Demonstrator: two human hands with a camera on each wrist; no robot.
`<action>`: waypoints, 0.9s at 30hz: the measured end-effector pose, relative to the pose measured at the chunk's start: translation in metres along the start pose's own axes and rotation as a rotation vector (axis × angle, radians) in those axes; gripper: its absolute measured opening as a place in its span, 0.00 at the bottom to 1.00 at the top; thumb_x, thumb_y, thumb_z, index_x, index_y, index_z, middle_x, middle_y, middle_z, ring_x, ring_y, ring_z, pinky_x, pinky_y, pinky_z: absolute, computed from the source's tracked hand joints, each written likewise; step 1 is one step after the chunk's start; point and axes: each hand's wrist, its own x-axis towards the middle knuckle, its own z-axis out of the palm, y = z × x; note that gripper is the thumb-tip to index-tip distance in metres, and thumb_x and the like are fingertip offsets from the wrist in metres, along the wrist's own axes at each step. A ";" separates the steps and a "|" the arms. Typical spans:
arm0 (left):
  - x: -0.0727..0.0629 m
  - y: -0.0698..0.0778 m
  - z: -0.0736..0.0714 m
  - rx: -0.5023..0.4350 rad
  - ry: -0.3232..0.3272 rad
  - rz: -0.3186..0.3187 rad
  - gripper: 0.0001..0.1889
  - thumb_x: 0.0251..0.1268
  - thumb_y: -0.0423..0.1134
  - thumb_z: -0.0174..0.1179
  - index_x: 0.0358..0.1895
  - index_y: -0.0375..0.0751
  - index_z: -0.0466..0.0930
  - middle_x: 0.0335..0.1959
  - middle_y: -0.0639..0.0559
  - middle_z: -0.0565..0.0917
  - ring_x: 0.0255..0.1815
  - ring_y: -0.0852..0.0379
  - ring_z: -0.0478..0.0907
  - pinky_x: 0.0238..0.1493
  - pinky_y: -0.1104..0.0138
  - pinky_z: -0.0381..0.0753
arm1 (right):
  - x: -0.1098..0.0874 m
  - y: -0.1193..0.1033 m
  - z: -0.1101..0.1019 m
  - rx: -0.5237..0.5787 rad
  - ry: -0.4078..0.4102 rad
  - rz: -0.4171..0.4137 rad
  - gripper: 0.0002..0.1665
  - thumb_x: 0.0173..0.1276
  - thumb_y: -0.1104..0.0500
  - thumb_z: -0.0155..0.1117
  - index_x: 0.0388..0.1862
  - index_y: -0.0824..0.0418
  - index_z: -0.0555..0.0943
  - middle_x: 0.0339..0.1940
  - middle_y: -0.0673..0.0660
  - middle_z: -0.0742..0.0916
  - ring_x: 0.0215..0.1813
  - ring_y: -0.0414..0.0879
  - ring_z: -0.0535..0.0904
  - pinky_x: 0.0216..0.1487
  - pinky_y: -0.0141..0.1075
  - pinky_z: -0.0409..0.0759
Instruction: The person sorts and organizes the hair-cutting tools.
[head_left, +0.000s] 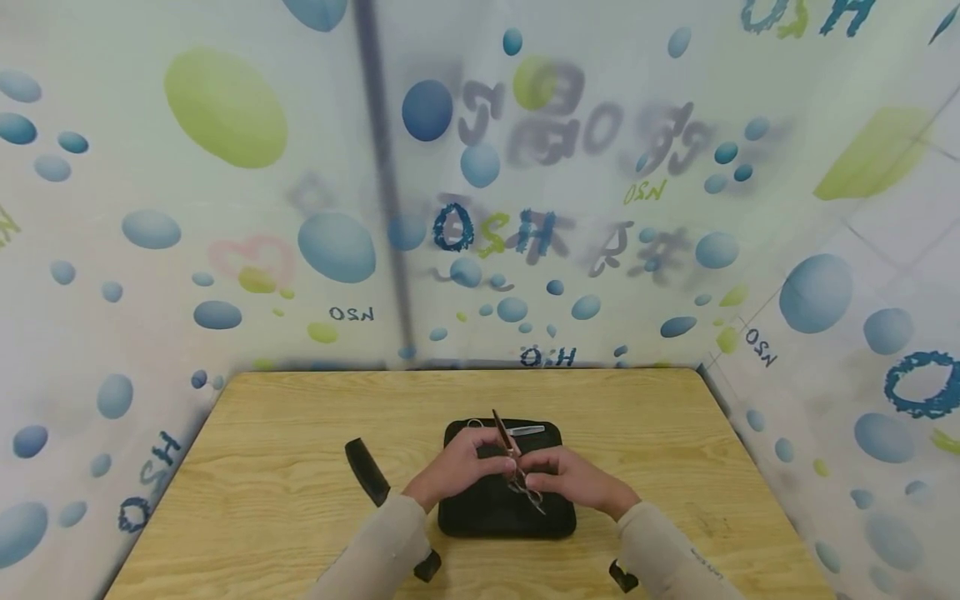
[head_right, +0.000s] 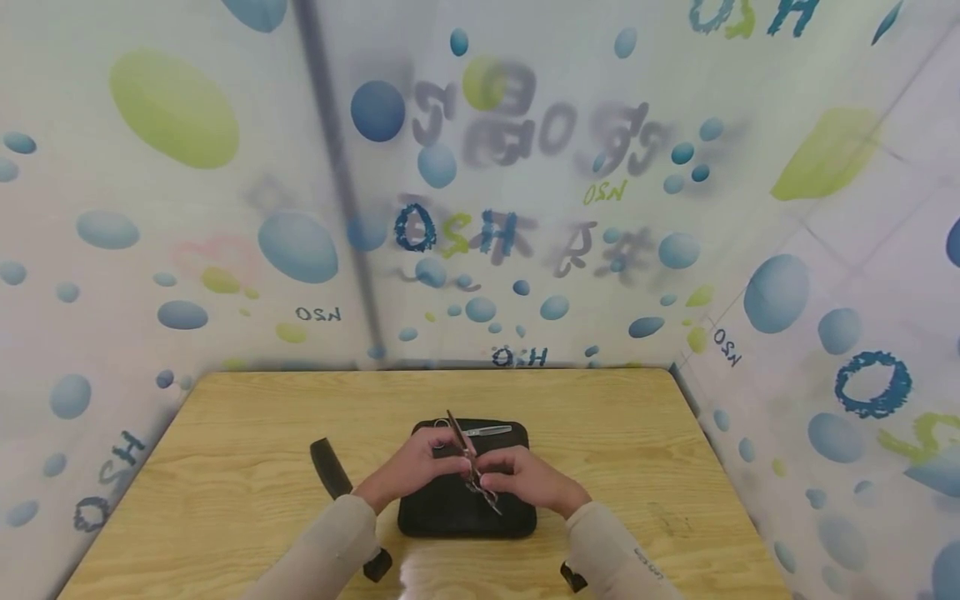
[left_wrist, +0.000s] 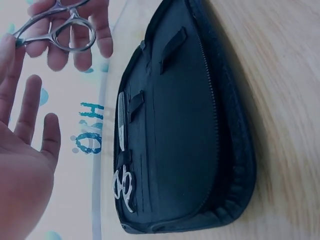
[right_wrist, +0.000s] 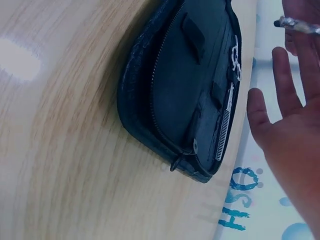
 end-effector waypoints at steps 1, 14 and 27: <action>0.000 -0.001 0.000 -0.006 -0.005 -0.004 0.06 0.63 0.40 0.65 0.42 0.51 0.85 0.43 0.56 0.87 0.53 0.60 0.80 0.63 0.49 0.73 | 0.000 -0.001 0.000 0.037 -0.007 0.011 0.18 0.74 0.57 0.56 0.56 0.65 0.79 0.57 0.67 0.83 0.52 0.36 0.81 0.53 0.31 0.80; -0.002 -0.006 0.002 0.026 0.012 -0.039 0.07 0.64 0.45 0.65 0.43 0.54 0.85 0.45 0.60 0.86 0.55 0.59 0.80 0.63 0.51 0.73 | 0.000 0.003 0.003 0.096 0.005 0.036 0.20 0.73 0.57 0.58 0.57 0.68 0.79 0.56 0.65 0.84 0.54 0.37 0.82 0.54 0.32 0.81; -0.007 -0.020 0.001 0.064 0.090 -0.094 0.10 0.66 0.42 0.63 0.46 0.44 0.84 0.41 0.53 0.85 0.44 0.61 0.80 0.51 0.70 0.79 | 0.000 0.001 0.002 -0.026 0.083 0.088 0.18 0.73 0.55 0.58 0.53 0.67 0.81 0.51 0.66 0.86 0.50 0.41 0.83 0.50 0.28 0.80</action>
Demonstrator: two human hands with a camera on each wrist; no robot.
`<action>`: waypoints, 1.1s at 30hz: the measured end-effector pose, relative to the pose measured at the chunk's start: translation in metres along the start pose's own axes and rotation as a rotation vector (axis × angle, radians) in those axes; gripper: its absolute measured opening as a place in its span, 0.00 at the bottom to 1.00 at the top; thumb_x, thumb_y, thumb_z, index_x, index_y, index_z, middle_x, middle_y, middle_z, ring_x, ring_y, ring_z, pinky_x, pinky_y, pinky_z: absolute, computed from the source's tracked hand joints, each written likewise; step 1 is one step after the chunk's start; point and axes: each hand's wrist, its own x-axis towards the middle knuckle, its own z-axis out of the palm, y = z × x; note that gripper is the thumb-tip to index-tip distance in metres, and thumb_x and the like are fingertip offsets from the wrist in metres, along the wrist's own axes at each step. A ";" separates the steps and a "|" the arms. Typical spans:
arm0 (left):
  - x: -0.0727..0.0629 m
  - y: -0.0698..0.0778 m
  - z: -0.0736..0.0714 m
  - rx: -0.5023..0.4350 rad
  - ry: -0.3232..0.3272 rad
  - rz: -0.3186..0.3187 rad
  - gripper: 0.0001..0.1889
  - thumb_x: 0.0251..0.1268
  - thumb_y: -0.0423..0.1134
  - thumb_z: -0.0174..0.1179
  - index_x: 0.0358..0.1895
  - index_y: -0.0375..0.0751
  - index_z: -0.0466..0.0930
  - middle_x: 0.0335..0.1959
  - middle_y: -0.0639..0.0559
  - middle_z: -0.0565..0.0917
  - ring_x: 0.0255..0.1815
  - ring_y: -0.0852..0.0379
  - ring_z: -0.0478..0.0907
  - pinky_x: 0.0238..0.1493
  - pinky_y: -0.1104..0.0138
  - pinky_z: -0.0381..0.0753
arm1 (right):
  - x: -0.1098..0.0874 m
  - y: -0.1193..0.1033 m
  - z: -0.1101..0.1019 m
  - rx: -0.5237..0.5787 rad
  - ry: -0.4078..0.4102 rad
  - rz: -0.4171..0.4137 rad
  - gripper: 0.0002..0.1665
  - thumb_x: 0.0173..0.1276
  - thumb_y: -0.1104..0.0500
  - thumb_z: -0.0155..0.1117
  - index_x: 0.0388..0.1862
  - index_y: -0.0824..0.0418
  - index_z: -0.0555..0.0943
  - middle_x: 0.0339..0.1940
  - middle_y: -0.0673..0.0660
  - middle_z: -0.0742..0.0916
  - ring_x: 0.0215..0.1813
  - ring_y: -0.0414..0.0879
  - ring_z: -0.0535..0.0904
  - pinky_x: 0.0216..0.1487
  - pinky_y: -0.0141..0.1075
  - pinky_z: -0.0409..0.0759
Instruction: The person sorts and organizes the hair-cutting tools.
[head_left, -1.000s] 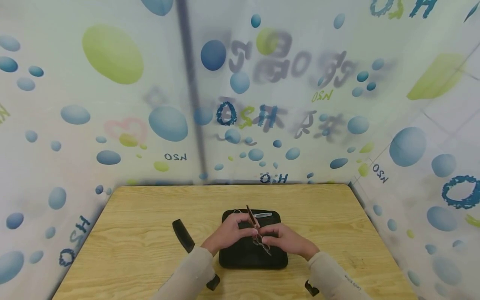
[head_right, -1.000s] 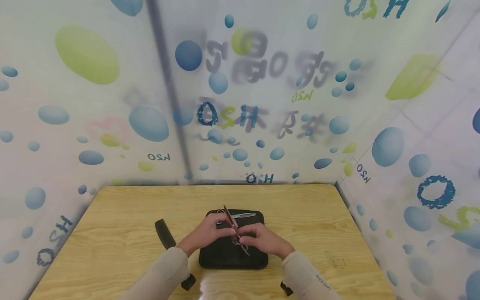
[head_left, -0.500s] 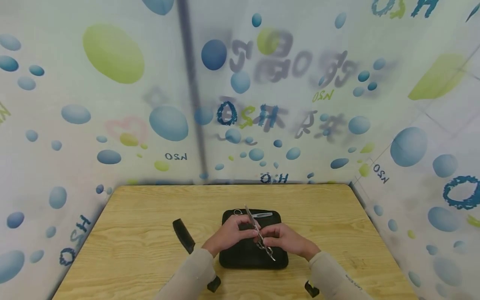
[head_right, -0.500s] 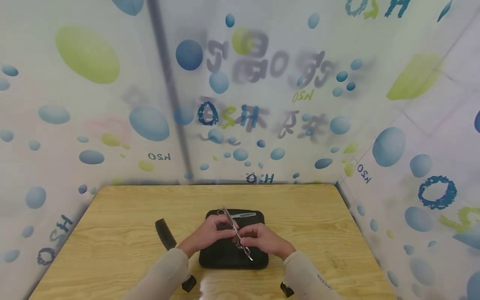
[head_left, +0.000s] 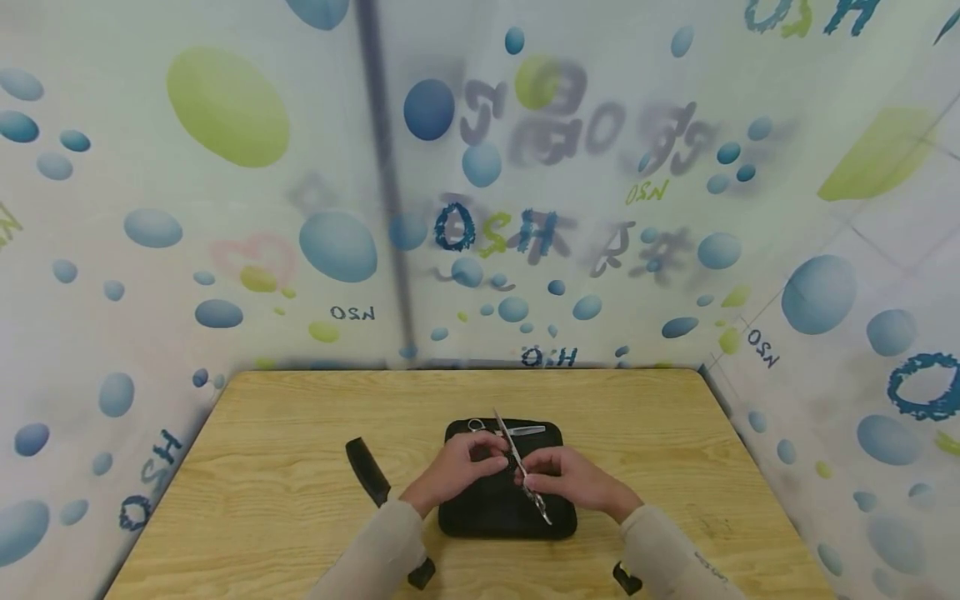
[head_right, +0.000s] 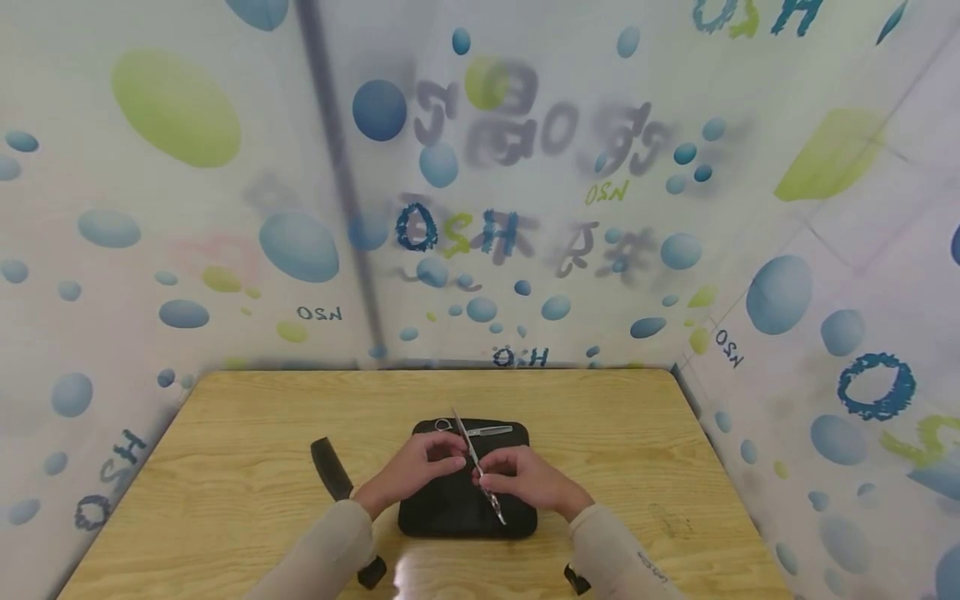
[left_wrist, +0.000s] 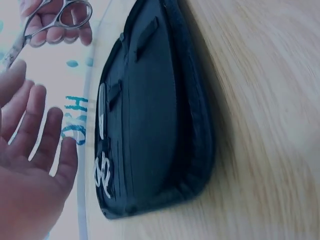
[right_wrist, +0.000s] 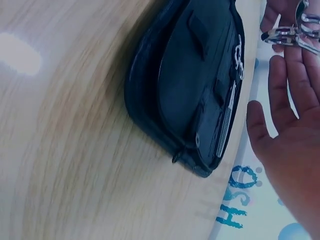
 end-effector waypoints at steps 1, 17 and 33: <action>-0.001 -0.001 -0.001 0.014 0.024 -0.003 0.11 0.66 0.42 0.63 0.47 0.43 0.83 0.40 0.52 0.85 0.43 0.61 0.80 0.50 0.70 0.79 | 0.000 0.000 -0.001 -0.015 0.014 0.003 0.18 0.73 0.55 0.59 0.52 0.67 0.81 0.50 0.65 0.86 0.49 0.41 0.84 0.49 0.28 0.80; -0.038 -0.023 -0.028 0.634 0.043 -0.014 0.26 0.62 0.51 0.65 0.62 0.48 0.75 0.60 0.49 0.78 0.62 0.47 0.75 0.63 0.45 0.72 | -0.012 -0.002 -0.018 -0.364 0.266 0.110 0.17 0.68 0.50 0.64 0.46 0.63 0.83 0.36 0.51 0.85 0.39 0.44 0.79 0.37 0.33 0.78; -0.047 -0.025 -0.047 0.693 -0.244 -0.139 0.60 0.40 0.62 0.75 0.76 0.38 0.54 0.79 0.43 0.54 0.78 0.42 0.54 0.72 0.40 0.55 | -0.021 0.009 -0.027 -0.801 0.448 0.078 0.04 0.59 0.53 0.71 0.30 0.49 0.84 0.27 0.41 0.87 0.31 0.34 0.80 0.40 0.37 0.77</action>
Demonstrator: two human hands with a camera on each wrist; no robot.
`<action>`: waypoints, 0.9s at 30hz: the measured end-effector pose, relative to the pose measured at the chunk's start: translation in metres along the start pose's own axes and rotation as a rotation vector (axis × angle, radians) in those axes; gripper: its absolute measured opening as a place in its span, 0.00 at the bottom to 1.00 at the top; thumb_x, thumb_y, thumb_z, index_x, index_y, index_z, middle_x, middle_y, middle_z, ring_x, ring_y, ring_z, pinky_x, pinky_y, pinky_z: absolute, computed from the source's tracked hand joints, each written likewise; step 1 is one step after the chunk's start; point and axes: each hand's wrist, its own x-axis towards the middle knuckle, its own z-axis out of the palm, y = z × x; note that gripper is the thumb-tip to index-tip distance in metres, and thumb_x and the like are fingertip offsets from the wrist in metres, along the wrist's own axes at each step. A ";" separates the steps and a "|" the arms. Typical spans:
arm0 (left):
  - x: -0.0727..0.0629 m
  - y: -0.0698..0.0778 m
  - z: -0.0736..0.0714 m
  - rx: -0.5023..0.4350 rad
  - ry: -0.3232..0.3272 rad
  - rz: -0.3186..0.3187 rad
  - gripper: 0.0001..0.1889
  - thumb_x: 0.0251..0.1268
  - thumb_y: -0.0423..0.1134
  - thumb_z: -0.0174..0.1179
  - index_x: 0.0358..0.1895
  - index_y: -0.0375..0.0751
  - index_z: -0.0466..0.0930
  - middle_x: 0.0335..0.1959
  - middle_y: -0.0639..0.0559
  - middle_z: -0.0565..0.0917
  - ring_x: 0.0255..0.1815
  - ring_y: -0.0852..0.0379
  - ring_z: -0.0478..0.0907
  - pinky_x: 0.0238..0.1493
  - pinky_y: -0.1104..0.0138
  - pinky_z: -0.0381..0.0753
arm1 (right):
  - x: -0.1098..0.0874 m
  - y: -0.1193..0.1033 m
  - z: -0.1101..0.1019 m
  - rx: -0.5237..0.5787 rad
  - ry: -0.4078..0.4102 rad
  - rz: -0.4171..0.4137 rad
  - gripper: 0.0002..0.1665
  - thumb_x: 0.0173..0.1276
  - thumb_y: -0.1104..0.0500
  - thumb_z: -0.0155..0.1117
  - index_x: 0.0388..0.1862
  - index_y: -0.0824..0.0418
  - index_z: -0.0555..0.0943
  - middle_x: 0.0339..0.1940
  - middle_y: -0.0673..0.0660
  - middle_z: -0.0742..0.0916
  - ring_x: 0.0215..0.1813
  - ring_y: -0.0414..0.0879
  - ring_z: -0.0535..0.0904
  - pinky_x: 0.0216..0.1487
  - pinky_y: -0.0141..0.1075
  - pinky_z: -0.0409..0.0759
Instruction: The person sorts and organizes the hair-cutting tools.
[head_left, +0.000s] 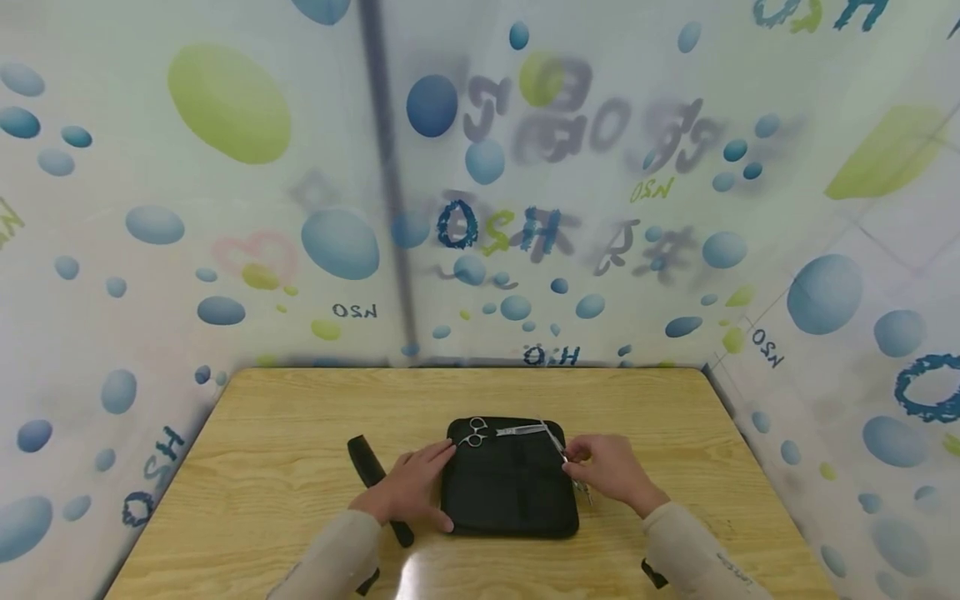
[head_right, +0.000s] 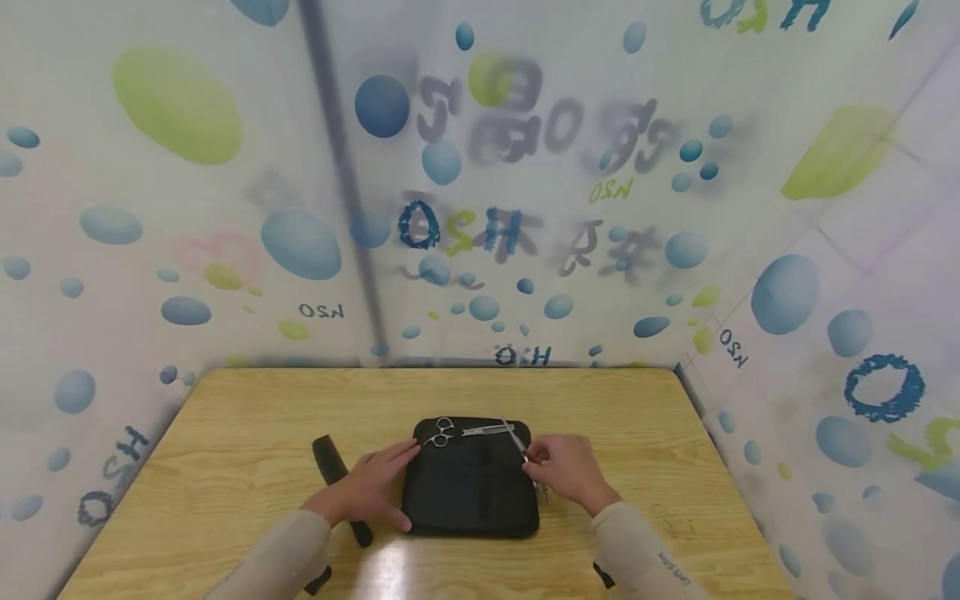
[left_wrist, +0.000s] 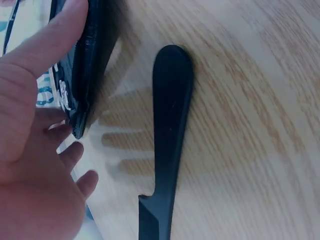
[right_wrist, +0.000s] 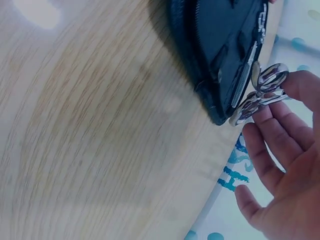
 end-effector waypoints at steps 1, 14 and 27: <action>0.000 0.000 0.000 0.010 0.005 0.001 0.61 0.40 0.62 0.75 0.76 0.37 0.54 0.78 0.42 0.54 0.78 0.41 0.54 0.72 0.40 0.56 | -0.001 0.000 -0.001 -0.019 0.003 -0.004 0.04 0.59 0.53 0.72 0.30 0.49 0.84 0.27 0.41 0.87 0.31 0.35 0.81 0.44 0.41 0.77; -0.001 0.001 0.005 0.091 0.012 -0.045 0.63 0.37 0.63 0.76 0.76 0.38 0.53 0.76 0.41 0.60 0.77 0.41 0.56 0.73 0.44 0.56 | -0.006 0.006 0.001 -0.214 -0.098 0.048 0.08 0.54 0.54 0.75 0.24 0.46 0.82 0.22 0.36 0.84 0.33 0.36 0.80 0.66 0.63 0.63; 0.002 0.001 0.012 0.142 0.023 -0.098 0.64 0.35 0.65 0.76 0.77 0.43 0.52 0.77 0.45 0.60 0.77 0.42 0.55 0.75 0.45 0.54 | -0.013 0.014 0.008 -0.342 -0.097 -0.020 0.06 0.53 0.56 0.73 0.25 0.46 0.83 0.21 0.36 0.80 0.32 0.39 0.74 0.68 0.64 0.60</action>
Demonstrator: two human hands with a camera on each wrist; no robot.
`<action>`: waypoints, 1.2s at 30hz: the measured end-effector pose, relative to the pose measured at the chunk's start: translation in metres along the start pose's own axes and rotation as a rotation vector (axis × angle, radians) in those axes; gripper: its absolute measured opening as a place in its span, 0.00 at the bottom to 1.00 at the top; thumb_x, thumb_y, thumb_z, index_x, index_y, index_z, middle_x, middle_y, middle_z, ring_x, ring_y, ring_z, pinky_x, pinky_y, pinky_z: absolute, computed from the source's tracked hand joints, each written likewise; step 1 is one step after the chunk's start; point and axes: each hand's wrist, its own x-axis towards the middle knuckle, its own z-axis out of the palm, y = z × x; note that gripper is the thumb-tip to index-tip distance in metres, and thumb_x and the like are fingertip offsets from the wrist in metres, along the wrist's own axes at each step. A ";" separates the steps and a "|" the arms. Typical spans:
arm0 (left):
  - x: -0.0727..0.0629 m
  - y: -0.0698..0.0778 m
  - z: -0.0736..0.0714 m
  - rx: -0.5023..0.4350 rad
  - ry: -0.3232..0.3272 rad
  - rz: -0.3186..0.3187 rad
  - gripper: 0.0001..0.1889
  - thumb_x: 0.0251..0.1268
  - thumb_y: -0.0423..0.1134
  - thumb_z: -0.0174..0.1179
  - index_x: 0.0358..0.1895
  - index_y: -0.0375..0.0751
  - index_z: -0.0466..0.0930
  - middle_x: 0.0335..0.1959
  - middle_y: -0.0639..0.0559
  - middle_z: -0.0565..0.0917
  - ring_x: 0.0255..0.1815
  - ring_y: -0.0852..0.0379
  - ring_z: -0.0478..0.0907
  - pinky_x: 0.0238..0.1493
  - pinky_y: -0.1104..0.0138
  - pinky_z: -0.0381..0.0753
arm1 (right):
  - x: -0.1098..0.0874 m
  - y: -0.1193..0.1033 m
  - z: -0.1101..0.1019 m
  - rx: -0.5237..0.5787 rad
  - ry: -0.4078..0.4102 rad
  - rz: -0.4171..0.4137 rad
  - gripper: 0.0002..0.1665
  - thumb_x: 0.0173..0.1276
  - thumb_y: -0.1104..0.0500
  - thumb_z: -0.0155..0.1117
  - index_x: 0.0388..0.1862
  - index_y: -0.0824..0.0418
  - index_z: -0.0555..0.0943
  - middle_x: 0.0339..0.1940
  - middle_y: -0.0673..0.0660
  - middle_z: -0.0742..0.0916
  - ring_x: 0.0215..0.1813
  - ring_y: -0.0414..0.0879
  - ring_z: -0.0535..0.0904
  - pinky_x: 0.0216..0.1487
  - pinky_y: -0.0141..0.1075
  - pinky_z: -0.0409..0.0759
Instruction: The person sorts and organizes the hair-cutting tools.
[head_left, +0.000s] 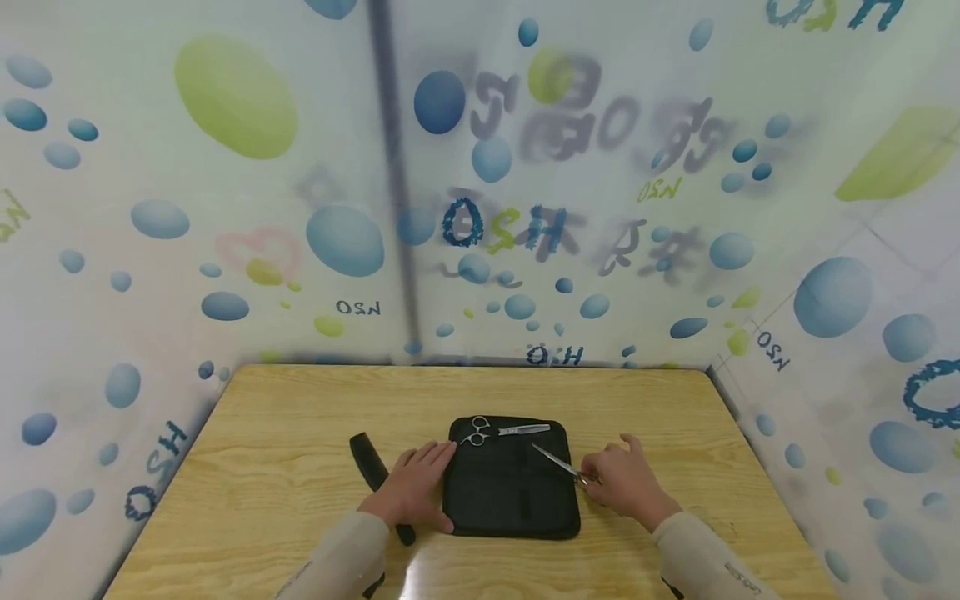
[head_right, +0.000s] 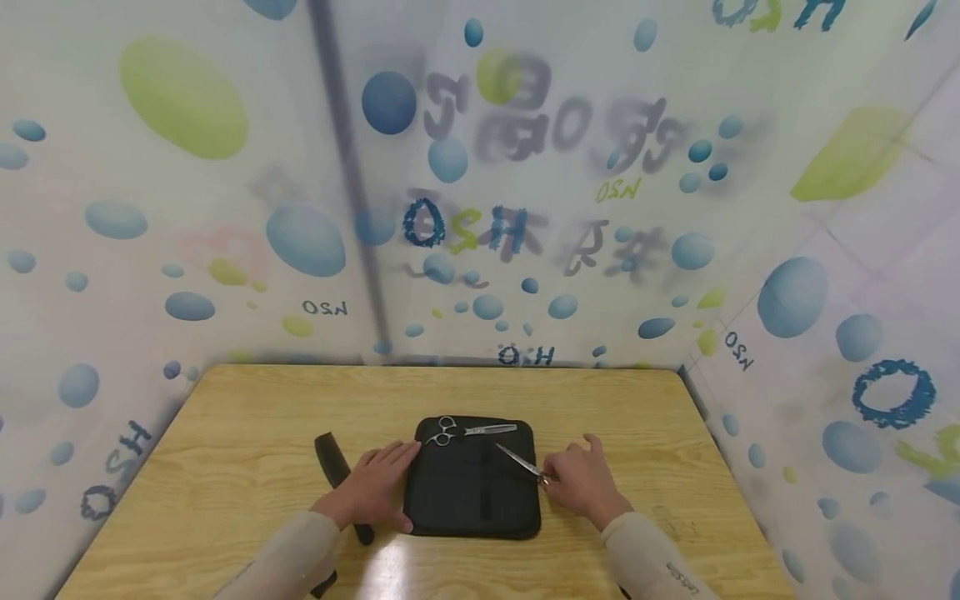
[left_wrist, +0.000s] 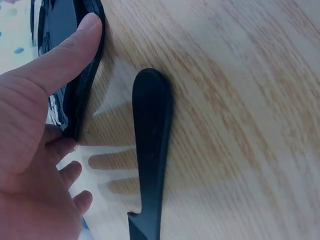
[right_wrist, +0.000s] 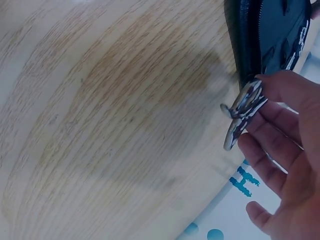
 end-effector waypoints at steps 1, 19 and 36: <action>0.000 0.000 0.000 0.002 0.002 0.000 0.64 0.35 0.65 0.76 0.77 0.43 0.52 0.77 0.45 0.61 0.77 0.42 0.56 0.75 0.45 0.54 | 0.000 0.000 0.001 -0.012 0.007 -0.008 0.06 0.52 0.56 0.73 0.25 0.46 0.83 0.21 0.36 0.81 0.32 0.39 0.74 0.67 0.63 0.61; -0.005 0.004 -0.004 0.021 0.021 0.000 0.63 0.34 0.65 0.77 0.76 0.42 0.55 0.75 0.45 0.63 0.76 0.42 0.57 0.74 0.44 0.54 | 0.007 -0.009 -0.001 -0.137 0.061 -0.063 0.05 0.54 0.55 0.76 0.28 0.46 0.87 0.26 0.41 0.87 0.43 0.46 0.80 0.69 0.63 0.60; 0.000 0.006 -0.005 0.122 0.011 -0.014 0.64 0.32 0.68 0.75 0.76 0.45 0.55 0.76 0.48 0.63 0.78 0.44 0.55 0.76 0.45 0.53 | 0.020 -0.011 0.003 -0.179 0.132 -0.099 0.06 0.52 0.55 0.77 0.28 0.46 0.87 0.27 0.41 0.88 0.44 0.45 0.78 0.73 0.59 0.56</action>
